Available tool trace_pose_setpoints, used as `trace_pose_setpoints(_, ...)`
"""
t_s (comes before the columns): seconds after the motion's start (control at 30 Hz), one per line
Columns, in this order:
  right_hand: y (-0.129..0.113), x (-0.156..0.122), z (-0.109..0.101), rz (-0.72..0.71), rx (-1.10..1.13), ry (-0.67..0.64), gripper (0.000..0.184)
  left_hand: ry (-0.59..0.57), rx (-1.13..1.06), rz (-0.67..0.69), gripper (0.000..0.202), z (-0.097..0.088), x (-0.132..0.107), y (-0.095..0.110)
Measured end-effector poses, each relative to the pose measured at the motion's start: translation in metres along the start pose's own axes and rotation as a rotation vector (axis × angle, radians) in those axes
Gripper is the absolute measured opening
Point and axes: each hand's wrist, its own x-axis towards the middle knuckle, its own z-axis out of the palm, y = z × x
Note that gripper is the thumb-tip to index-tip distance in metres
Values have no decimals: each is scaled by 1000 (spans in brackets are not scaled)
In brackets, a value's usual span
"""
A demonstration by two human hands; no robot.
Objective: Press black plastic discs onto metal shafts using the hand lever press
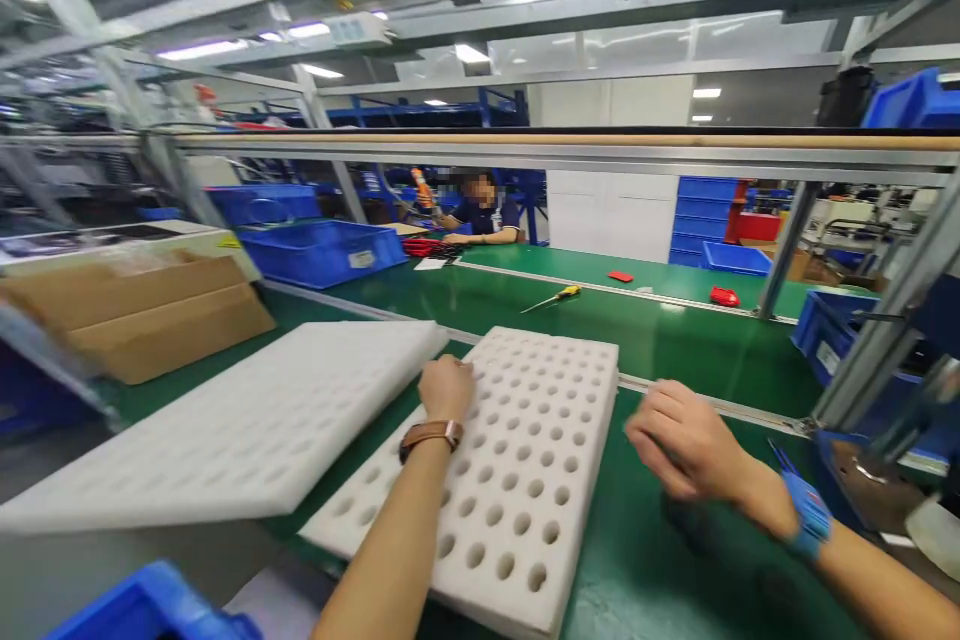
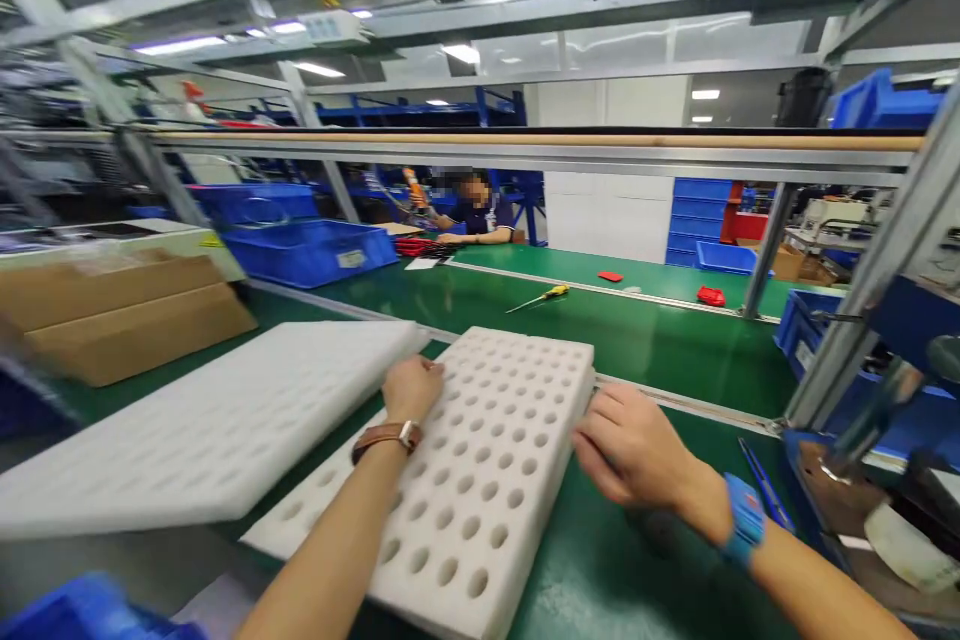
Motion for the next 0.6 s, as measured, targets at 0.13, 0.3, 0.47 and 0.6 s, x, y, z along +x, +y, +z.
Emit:
trace_pose_setpoints(0.13, 32, 123, 125, 356, 50, -241, 24, -7, 87, -48, 14, -9, 11, -39)
trace_pose_setpoints(0.3, 51, 176, 237, 618, 73, -317, 24, 55, 85, 4, 12, 1, 11, -53)
trace_pose_setpoints(0.47, 54, 170, 270, 751, 27, -337, 32, 207, -46, 41, 12, 4, 9, -53)
trace_pose_setpoints(0.6, 51, 171, 274, 772, -5, -354, 22, 315, -192, 89, 13, 2, 13, -51)
